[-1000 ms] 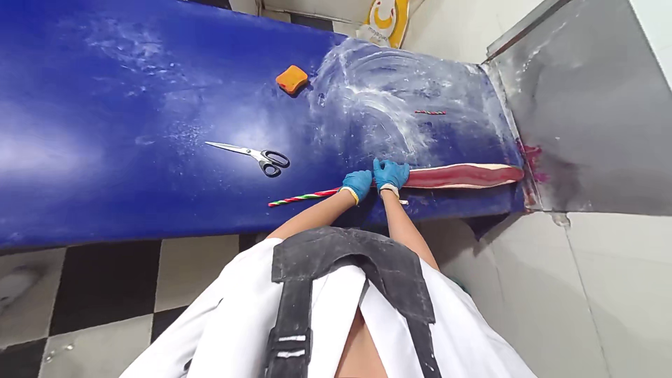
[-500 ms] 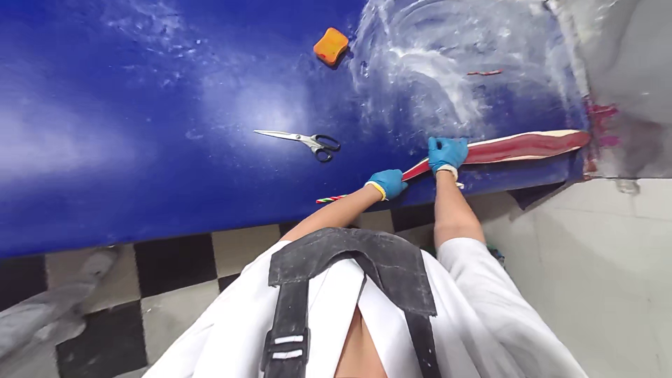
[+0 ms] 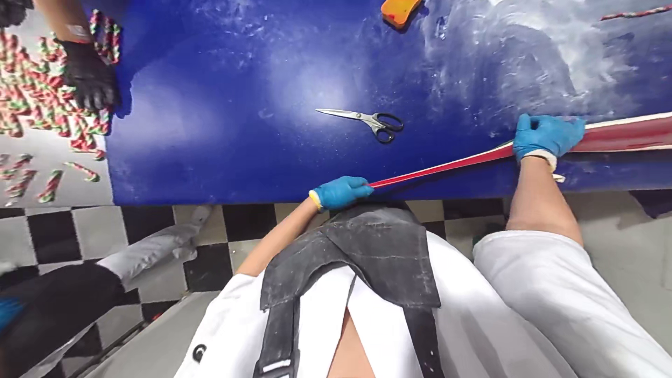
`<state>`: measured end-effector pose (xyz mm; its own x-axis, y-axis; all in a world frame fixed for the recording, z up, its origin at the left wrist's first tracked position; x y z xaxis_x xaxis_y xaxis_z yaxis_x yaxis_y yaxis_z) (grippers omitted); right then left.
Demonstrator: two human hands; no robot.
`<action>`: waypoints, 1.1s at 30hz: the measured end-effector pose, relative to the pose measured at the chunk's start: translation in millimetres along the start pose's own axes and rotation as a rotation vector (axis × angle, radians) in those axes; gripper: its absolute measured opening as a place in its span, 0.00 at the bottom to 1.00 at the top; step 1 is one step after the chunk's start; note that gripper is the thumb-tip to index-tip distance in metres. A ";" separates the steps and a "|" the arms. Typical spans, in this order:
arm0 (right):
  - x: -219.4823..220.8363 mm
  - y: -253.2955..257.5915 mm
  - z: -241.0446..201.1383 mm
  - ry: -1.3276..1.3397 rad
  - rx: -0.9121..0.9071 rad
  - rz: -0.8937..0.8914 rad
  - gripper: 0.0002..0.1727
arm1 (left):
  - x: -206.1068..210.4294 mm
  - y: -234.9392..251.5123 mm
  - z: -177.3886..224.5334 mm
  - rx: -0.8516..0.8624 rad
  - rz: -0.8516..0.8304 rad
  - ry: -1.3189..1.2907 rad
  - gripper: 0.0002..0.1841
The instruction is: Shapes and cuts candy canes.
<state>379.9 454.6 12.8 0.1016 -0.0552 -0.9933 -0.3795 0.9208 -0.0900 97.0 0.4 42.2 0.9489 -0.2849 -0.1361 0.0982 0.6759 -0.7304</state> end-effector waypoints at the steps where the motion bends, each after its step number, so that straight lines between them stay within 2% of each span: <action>1: 1.0 0.6 -3.5 -0.004 0.037 -0.037 0.37 | -10.5 -9.7 -25.0 -0.030 -0.003 -0.068 0.25; 3: -3.8 -1.8 -30.0 0.049 0.069 -0.094 0.40 | -29.1 -28.5 -71.9 -0.124 0.024 -0.175 0.23; 4: -11.3 -7.6 -58.5 0.115 0.000 -0.110 0.42 | -37.6 -39.4 -91.1 -0.192 0.064 -0.195 0.23; 6: -25.1 -39.0 -140.4 0.252 -0.340 -0.128 0.45 | -54.0 -71.2 -121.9 -0.426 0.225 -0.134 0.24; 8: -33.0 -81.4 -228.8 0.284 -0.752 -0.116 0.50 | -61.3 -107.1 -131.6 -0.723 0.578 0.036 0.25; 9: -34.6 -99.7 -265.7 0.286 -0.903 -0.106 0.51 | -56.9 -116.6 -123.7 -0.807 0.793 0.155 0.24; 10: -33.8 -111.8 -294.6 0.295 -0.998 -0.112 0.49 | -45.8 -115.4 -112.2 -0.778 0.985 0.271 0.25; 11: -28.6 -114.6 -314.6 0.300 -1.042 -0.119 0.45 | -29.7 -103.0 -100.8 -0.666 1.105 0.358 0.28; 12: -21.2 -110.0 -325.9 0.308 -1.048 -0.118 0.42 | -10.2 -82.7 -90.8 -0.557 1.153 0.405 0.35; 14: -14.9 -94.6 -329.8 0.304 -1.025 -0.123 0.41 | 20.2 -41.0 -76.3 -0.488 1.204 0.461 0.52; 16: -21.6 -84.9 -317.6 0.279 -1.053 -0.116 0.42 | 6.1 -14.9 -69.1 -0.558 1.280 0.456 0.59; 18: -24.4 -93.1 -284.1 0.266 -1.112 -0.122 0.45 | -33.5 1.3 -64.7 -0.667 1.261 0.412 0.60; 20: -15.2 -108.1 -236.5 0.234 -1.100 -0.210 0.47 | -74.5 16.3 -61.5 -0.723 1.238 0.390 0.59; 23: 4.6 -127.3 -171.6 0.183 -0.940 -0.313 0.53 | -125.6 32.7 -56.3 -0.725 1.257 0.369 0.60; 26: 5.2 -139.0 -154.5 0.161 -0.779 -0.362 0.50 | -161.1 40.1 -53.5 -0.697 1.316 0.357 0.59; 28: -4.4 -138.8 -163.7 0.117 -0.724 -0.450 0.45 | -177.4 45.8 -43.1 -0.607 1.381 0.384 0.55; 30: -11.4 -135.3 -171.3 0.099 -0.718 -0.554 0.37 | -171.5 54.8 -11.2 -0.400 1.396 0.382 0.47; 31: -12.4 -133.9 -173.0 0.115 -0.735 -0.601 0.32 | -155.3 63.1 13.8 -0.266 1.310 0.399 0.43; 33: -13.7 -133.4 -174.9 0.145 -0.776 -0.705 0.24 | -93.1 84.0 66.0 0.030 0.995 0.531 0.38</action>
<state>268.2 264.9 25.6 0.4364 -0.5741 -0.6928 -0.7663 0.1663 -0.6206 36.8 128.6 37.6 0.3624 0.1415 -0.9212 -0.6167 0.7775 -0.1231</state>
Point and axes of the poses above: each hand's wrist, its own y-axis towards the middle knuckle, its own x-axis out of the palm, z = x × y, the point moved 6 cm from there along y, towards the middle knuckle, and after that the axes turned 7 degrees about -x, right-handed, at the moved point
